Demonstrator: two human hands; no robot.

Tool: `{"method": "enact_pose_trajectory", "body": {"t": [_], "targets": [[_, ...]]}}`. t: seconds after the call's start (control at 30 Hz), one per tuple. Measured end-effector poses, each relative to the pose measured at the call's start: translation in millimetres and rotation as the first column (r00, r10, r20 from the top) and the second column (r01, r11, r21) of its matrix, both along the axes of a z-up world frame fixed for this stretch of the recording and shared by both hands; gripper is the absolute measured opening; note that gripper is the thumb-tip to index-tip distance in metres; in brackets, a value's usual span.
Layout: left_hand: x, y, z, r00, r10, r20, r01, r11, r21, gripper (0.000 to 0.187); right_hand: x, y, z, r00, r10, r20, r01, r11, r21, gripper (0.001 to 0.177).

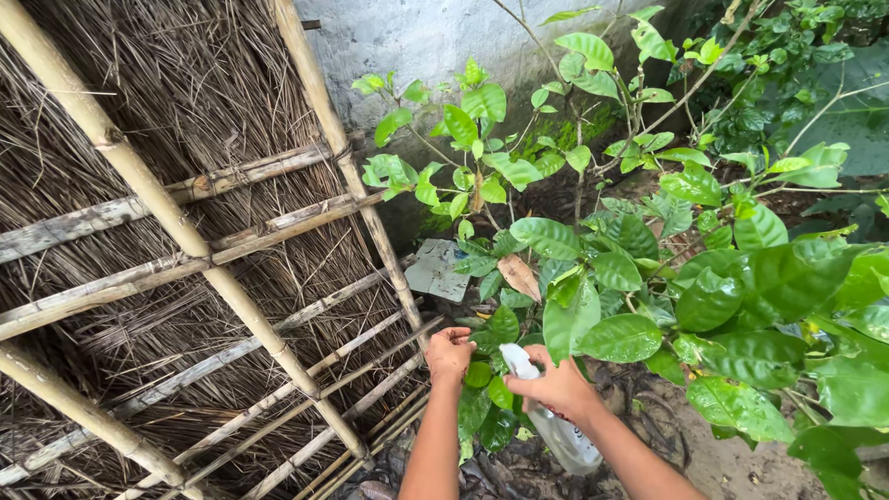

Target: The person uses a spray bottle to spray liquid onto the leaves of a plant by hand, moving the bottle and their hands to cover different sections of the bush.

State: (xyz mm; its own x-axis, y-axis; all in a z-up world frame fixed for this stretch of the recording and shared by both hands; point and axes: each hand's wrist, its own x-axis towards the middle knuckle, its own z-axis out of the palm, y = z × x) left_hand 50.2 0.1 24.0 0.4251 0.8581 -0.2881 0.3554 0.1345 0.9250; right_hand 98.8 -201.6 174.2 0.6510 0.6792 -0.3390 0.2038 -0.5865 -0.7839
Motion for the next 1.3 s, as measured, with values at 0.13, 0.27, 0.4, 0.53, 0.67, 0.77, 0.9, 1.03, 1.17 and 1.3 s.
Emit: {"method": "enact_pose_trajectory", "body": {"t": [0.13, 0.27, 0.4, 0.53, 0.67, 0.77, 0.9, 1.03, 1.17, 1.3], "targets": [[-0.9, -4.7, 13.7, 0.997, 0.018, 0.082, -0.010, 0.995, -0.095, 0.029, 2.3, -0.8, -5.4, 1.000, 0.011, -0.005, -0.010, 0.999, 0.043, 0.067], [3.8, -3.2, 0.5, 0.948, 0.063, 0.311, 0.018, 0.968, -0.251, 0.030, -1.9, 1.4, -5.3, 0.999, -0.033, -0.015, 0.034, 0.996, 0.087, 0.068], [3.0, -5.5, -9.9, 0.932, 0.095, 0.350, 0.021, 0.949, -0.315, 0.029, -0.1, -1.8, -2.8, 1.000, 0.000, 0.027, -0.001, 0.998, 0.063, 0.062], [5.2, -6.2, -10.3, 0.945, 0.109, 0.308, 0.008, 0.935, -0.355, 0.033, -2.7, -0.6, 2.0, 0.997, -0.058, -0.047, 0.067, 0.974, 0.218, 0.047], [7.8, -5.8, -5.4, 0.969, 0.070, 0.238, 0.009, 0.949, -0.314, 0.039, 2.9, -8.8, 8.9, 0.998, -0.036, 0.042, 0.028, 0.982, 0.188, 0.033], [10.7, -7.6, 1.1, 0.997, -0.046, 0.055, 0.045, 0.999, 0.017, 0.047, 6.0, -11.8, 4.7, 0.998, -0.043, 0.035, 0.033, 0.965, 0.260, 0.030], [14.2, -18.5, 12.7, 0.993, -0.116, 0.002, 0.115, 0.988, 0.102, 0.050, 11.1, -15.2, -0.3, 0.996, -0.074, 0.054, 0.057, 0.962, 0.266, 0.029], [14.6, -26.9, 23.3, 0.988, -0.142, -0.061, 0.149, 0.980, 0.134, 0.036, 13.3, -17.2, 0.6, 0.998, -0.059, 0.015, 0.055, 0.981, 0.186, 0.029], [13.4, -31.9, 29.5, 0.978, -0.147, -0.151, 0.154, 0.988, 0.033, 0.030, 14.1, -21.3, -4.2, 0.994, -0.072, 0.082, 0.068, 0.996, 0.051, 0.030], [9.2, -30.8, 28.0, 0.985, -0.136, -0.109, 0.138, 0.990, 0.013, 0.034, 13.1, -29.5, -14.1, 0.997, -0.027, 0.075, 0.016, 0.990, 0.140, 0.030]]}}
